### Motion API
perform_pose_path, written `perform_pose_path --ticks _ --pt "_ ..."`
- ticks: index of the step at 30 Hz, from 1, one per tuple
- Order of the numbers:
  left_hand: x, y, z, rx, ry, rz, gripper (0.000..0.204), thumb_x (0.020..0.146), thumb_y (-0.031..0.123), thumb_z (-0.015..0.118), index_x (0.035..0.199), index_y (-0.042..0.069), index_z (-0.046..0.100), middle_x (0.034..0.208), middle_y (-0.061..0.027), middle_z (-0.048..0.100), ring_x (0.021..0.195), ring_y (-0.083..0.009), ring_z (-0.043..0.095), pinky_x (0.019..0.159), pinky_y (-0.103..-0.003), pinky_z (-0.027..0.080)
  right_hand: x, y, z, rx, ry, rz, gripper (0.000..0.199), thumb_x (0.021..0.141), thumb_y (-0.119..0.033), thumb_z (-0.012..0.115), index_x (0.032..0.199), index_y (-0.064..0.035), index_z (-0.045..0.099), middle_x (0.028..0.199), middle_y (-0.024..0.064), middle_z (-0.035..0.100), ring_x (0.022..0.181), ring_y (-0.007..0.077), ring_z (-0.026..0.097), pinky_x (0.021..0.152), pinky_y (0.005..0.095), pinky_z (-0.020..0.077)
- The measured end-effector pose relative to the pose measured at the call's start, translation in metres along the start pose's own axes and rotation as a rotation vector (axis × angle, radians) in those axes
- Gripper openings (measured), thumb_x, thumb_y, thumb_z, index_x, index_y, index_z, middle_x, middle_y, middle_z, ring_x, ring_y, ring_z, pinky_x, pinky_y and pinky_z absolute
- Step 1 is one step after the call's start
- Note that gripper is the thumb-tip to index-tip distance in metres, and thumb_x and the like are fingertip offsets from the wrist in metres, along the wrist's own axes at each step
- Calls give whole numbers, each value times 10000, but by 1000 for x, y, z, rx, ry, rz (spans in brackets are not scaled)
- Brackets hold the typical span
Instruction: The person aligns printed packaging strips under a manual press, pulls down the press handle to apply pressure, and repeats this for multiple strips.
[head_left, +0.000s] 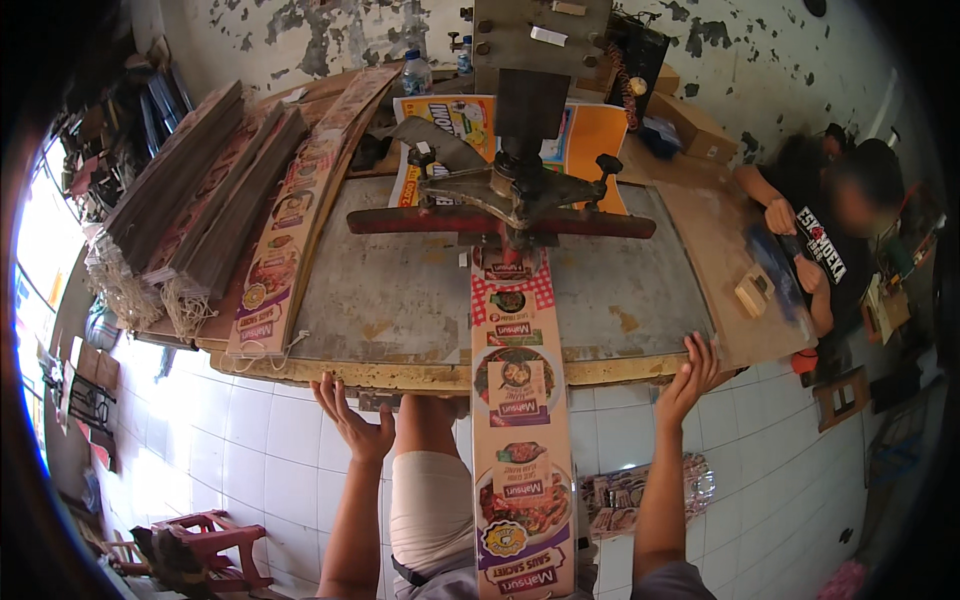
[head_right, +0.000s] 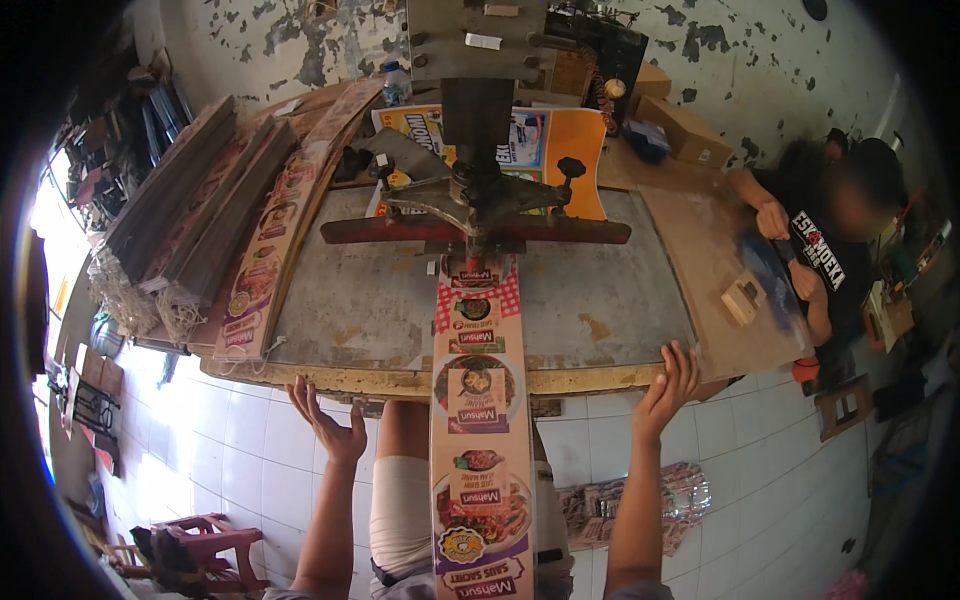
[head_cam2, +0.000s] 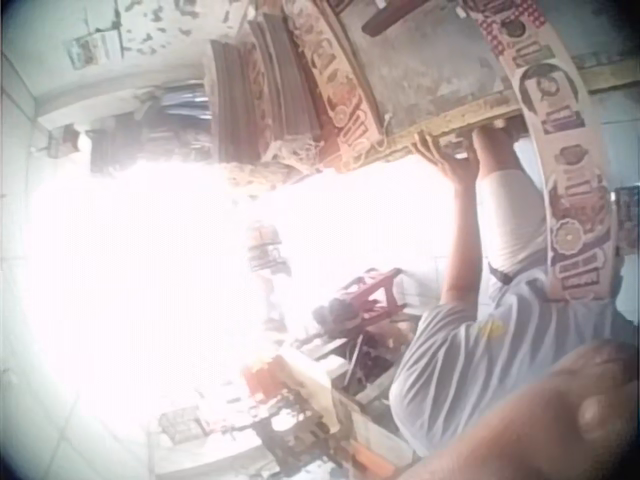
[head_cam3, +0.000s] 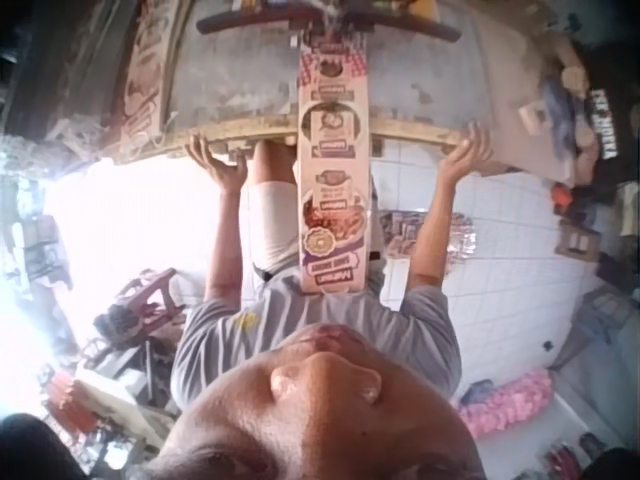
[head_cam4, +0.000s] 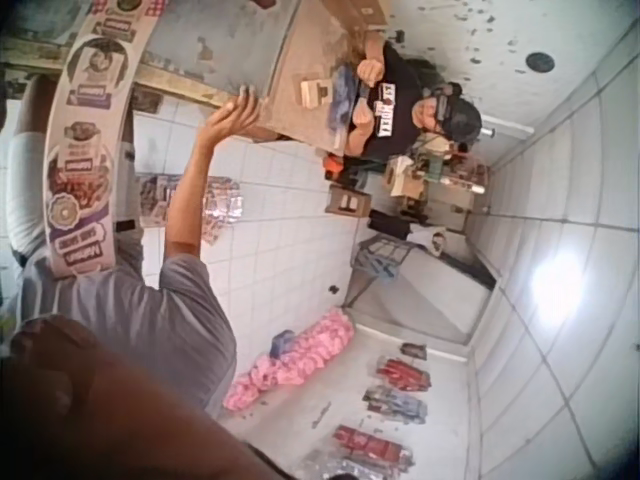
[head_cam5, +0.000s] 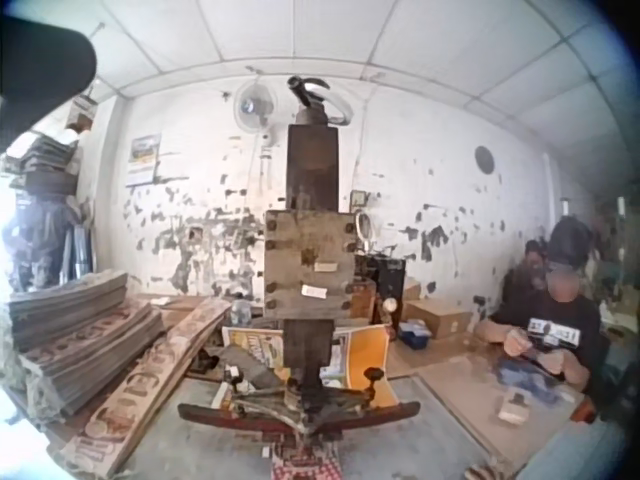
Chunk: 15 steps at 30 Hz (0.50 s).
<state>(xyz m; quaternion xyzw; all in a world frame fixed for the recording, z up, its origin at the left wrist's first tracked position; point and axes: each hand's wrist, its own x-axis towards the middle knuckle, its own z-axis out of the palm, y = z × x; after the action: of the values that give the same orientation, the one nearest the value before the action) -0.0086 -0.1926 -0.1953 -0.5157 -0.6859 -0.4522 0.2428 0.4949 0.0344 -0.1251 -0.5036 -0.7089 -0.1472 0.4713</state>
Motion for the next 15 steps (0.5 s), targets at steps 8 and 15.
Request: perform_pose_path --ticks 8,15 --pt "1 2 -4 7 -33 -2 901 990 308 717 1711 33 251 1751 -281 320 1660 -576 148 1319 -705 172 -11 -5 17 44 147 77 557 1222 -328 247 1440 -26 661 1613 134 576 1588 395 400 1309 603 287" --pt "-2 3 0 -1 -15 -22 901 959 283 726 1700 47 272 1742 -292 322 1632 -615 187 1302 -748 205 -15 -1 13 34 102 60 559 1222 -334 247 1454 -22 648 1615 143 574 1595 394 397 1313 600 281"
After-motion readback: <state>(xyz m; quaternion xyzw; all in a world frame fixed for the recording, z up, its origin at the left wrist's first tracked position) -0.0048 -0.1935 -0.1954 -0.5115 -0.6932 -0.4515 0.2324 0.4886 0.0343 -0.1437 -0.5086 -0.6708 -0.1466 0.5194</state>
